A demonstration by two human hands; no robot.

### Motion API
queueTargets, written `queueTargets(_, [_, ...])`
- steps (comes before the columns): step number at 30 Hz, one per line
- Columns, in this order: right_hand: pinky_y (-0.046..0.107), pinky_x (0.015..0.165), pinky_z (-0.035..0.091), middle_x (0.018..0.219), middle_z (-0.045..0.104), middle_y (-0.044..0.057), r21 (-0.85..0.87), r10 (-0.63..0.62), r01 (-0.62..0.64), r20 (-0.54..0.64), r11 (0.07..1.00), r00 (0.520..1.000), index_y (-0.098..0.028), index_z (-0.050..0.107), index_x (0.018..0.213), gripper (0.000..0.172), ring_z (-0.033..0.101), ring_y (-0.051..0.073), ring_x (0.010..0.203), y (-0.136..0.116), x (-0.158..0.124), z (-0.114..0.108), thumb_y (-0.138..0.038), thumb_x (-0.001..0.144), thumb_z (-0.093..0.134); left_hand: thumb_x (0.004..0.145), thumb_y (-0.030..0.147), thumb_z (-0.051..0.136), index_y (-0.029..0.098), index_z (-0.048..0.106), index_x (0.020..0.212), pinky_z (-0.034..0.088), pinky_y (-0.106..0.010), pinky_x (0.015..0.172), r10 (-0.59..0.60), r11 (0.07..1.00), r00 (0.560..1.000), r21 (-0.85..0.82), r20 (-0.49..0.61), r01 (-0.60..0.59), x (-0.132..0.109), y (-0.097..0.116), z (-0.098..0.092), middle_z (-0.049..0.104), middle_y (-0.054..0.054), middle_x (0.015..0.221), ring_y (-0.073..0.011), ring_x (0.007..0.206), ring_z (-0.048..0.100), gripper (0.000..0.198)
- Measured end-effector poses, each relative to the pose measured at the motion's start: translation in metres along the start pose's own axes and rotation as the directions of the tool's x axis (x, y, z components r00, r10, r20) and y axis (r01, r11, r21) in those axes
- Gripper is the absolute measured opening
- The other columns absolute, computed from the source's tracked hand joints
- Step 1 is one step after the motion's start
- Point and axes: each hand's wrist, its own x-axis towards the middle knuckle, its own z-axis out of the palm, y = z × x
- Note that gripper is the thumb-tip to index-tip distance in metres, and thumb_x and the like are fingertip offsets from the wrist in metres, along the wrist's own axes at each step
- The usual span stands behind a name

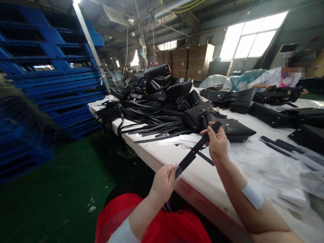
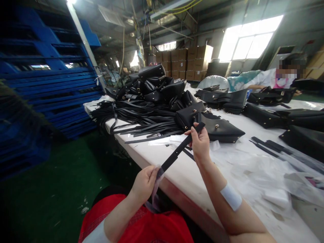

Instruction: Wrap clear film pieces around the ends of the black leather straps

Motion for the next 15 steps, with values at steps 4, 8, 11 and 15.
queueTargets(4, [0.018,0.036,0.037,0.066,0.067,-0.003,-0.04,-0.026,0.026,0.017,0.999,1.0,-0.018,0.052,0.117,0.045,0.047,0.008,0.04,0.0,0.0,-0.001,-0.045,0.084,0.065,0.099,0.041,0.033,0.022,0.044,0.061,0.036,-0.027,0.06,-0.04,0.997,0.999,-0.061,0.027,0.041,0.002,-0.001,0.004,0.05,0.0,0.054,-0.0162,0.055,0.051,0.044])
queueTargets(8, [0.019,0.037,0.04,0.071,0.07,0.0,-0.075,0.037,-0.023,0.182,0.997,0.983,-0.018,0.051,0.118,0.045,0.047,0.008,0.04,0.008,-0.023,0.014,-0.05,0.087,0.058,0.099,0.043,0.032,0.022,0.044,0.06,0.038,-0.026,0.059,-0.061,0.986,0.998,-0.152,0.029,0.065,0.006,0.006,0.005,0.046,0.003,0.046,-0.0147,0.05,0.051,0.046])
queueTargets(11, [0.021,0.04,0.043,0.075,0.073,0.004,-0.119,0.145,-0.11,0.345,0.987,0.927,-0.016,0.054,0.112,0.046,0.051,0.01,0.044,0.016,-0.04,0.025,-0.055,0.087,0.054,0.098,0.047,0.032,0.021,0.048,0.062,0.039,-0.024,0.053,-0.097,0.96,0.994,-0.261,0.042,0.105,0.008,0.011,0.002,0.047,0.003,0.044,-0.0134,0.044,0.05,0.047])
queueTargets(15, [0.022,0.042,0.044,0.077,0.073,0.006,-0.161,0.214,-0.162,0.392,0.974,0.895,-0.015,0.056,0.111,0.047,0.056,0.012,0.05,0.018,-0.043,0.027,-0.054,0.084,0.059,0.097,0.053,0.034,0.02,0.052,0.065,0.038,-0.023,0.045,-0.159,0.926,0.985,-0.337,0.061,0.17,0.008,0.007,0.001,0.047,0.004,0.04,-0.0125,0.037,0.048,0.048])
